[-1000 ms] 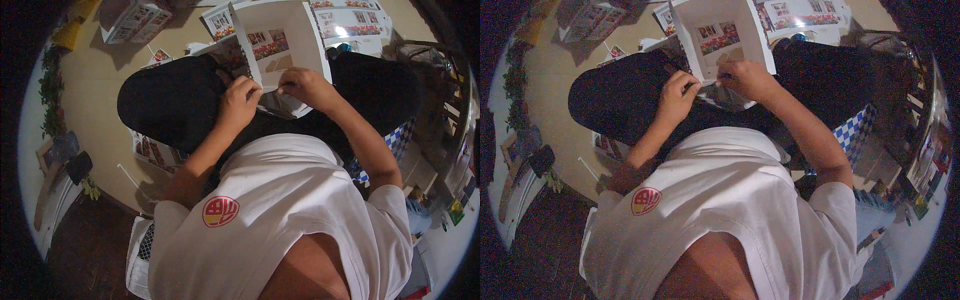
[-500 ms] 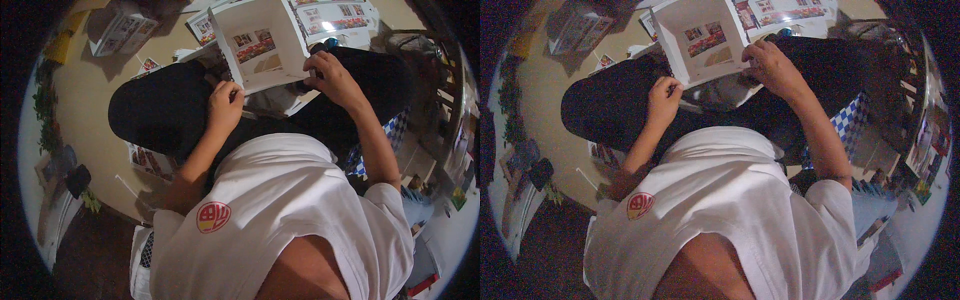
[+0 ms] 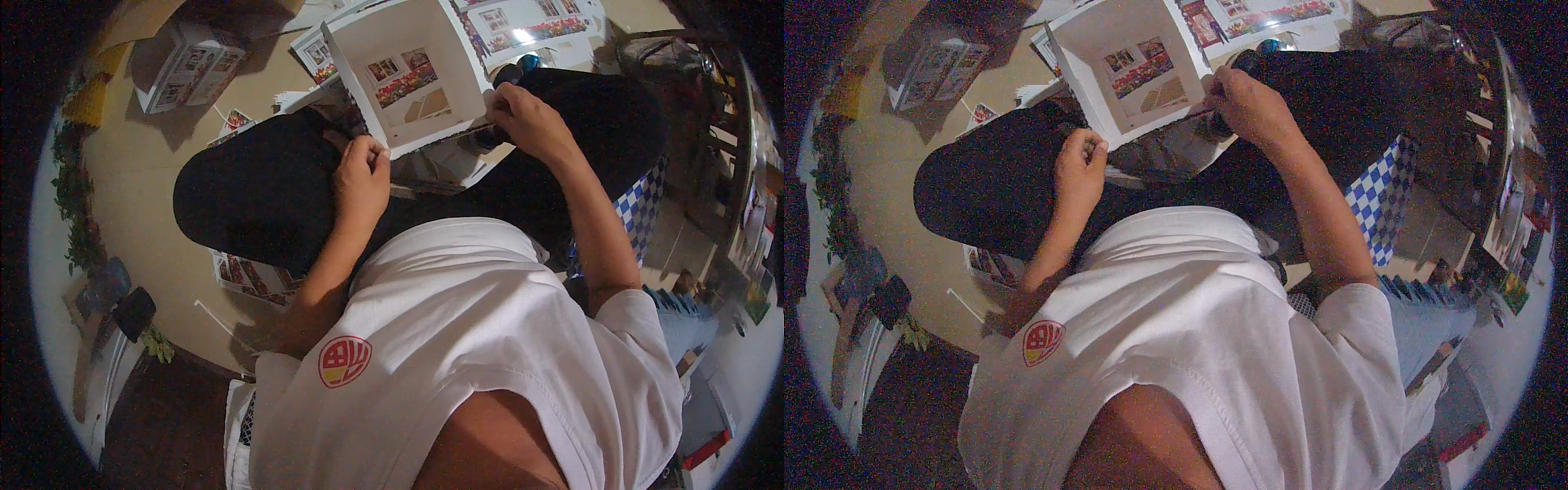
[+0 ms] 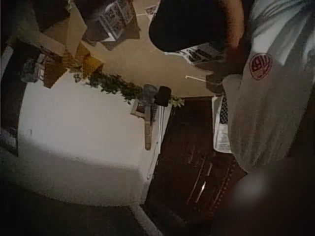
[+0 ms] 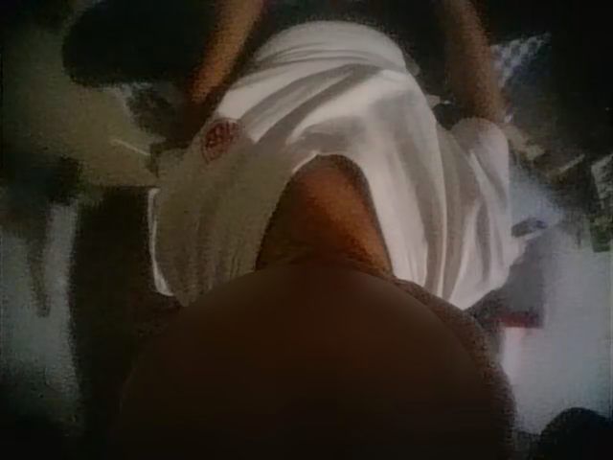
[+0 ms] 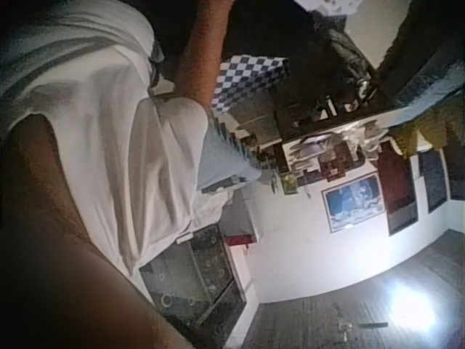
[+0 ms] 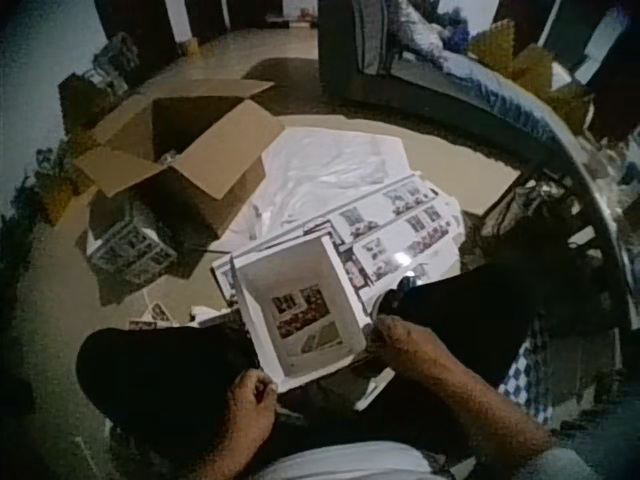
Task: The person assembles small paper boxes by folding printed panels and securing edges with adhesive tape. They repeatedly pick up flat sheets, fold them into box shapes, and apply tape to hold the structure together.
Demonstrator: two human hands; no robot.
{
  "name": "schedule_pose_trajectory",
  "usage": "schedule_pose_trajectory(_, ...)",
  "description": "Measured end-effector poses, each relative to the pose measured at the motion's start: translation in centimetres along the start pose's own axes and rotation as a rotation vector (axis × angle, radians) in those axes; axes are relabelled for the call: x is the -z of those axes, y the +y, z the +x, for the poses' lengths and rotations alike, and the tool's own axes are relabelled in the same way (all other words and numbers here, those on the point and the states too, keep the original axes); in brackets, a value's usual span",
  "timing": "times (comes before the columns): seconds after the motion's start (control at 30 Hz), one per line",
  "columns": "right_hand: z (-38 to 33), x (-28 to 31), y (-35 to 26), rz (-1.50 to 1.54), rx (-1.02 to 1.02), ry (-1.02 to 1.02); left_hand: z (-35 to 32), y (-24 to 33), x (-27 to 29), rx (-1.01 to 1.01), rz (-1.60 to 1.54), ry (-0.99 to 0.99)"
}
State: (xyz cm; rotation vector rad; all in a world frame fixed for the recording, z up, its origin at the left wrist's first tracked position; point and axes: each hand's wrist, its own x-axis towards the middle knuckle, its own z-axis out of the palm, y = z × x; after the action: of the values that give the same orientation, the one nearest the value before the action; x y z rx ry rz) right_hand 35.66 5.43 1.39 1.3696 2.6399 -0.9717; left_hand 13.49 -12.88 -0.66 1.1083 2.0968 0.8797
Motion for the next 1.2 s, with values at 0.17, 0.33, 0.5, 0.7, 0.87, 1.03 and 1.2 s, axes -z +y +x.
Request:
schedule_pose_trajectory(0.17, 0.0, -1.6, 0.6, 0.067, -0.074, 0.103, -0.1, -0.3, -0.7, -0.042, 0.008, 0.069)
schedule_pose_trajectory(0.33, 0.3, -1.8, 0.2, 0.018, -0.106, 0.121, 0.0, -0.2, -1.0, 0.008, 0.008, 0.064)
schedule_pose_trajectory(0.5, -0.4, 0.0, -2.8, -0.305, 0.222, 0.191, 0.0, 0.4, -0.8, 0.054, 0.056, 0.024)
schedule_pose_trajectory(0.7, -1.6, -2.1, -2.5, -0.449, 0.637, 0.031, -0.1, 1.0, -0.8, -0.052, 0.165, 0.075)
schedule_pose_trajectory(0.87, -1.1, -4.0, -2.0, -0.631, 0.663, 0.047, 0.0, 0.9, -1.3, -0.283, 0.369, 0.115)
schedule_pose_trajectory(1.03, -1.2, -4.9, -1.5, -0.613, 0.645, 0.025, 0.2, 1.4, -1.0, -0.338, 0.387, 0.078)
schedule_pose_trajectory(1.2, -0.7, -3.4, -3.0, -0.307, 0.386, -0.148, 0.3, 1.4, -0.9, -0.345, 0.270, 0.126)
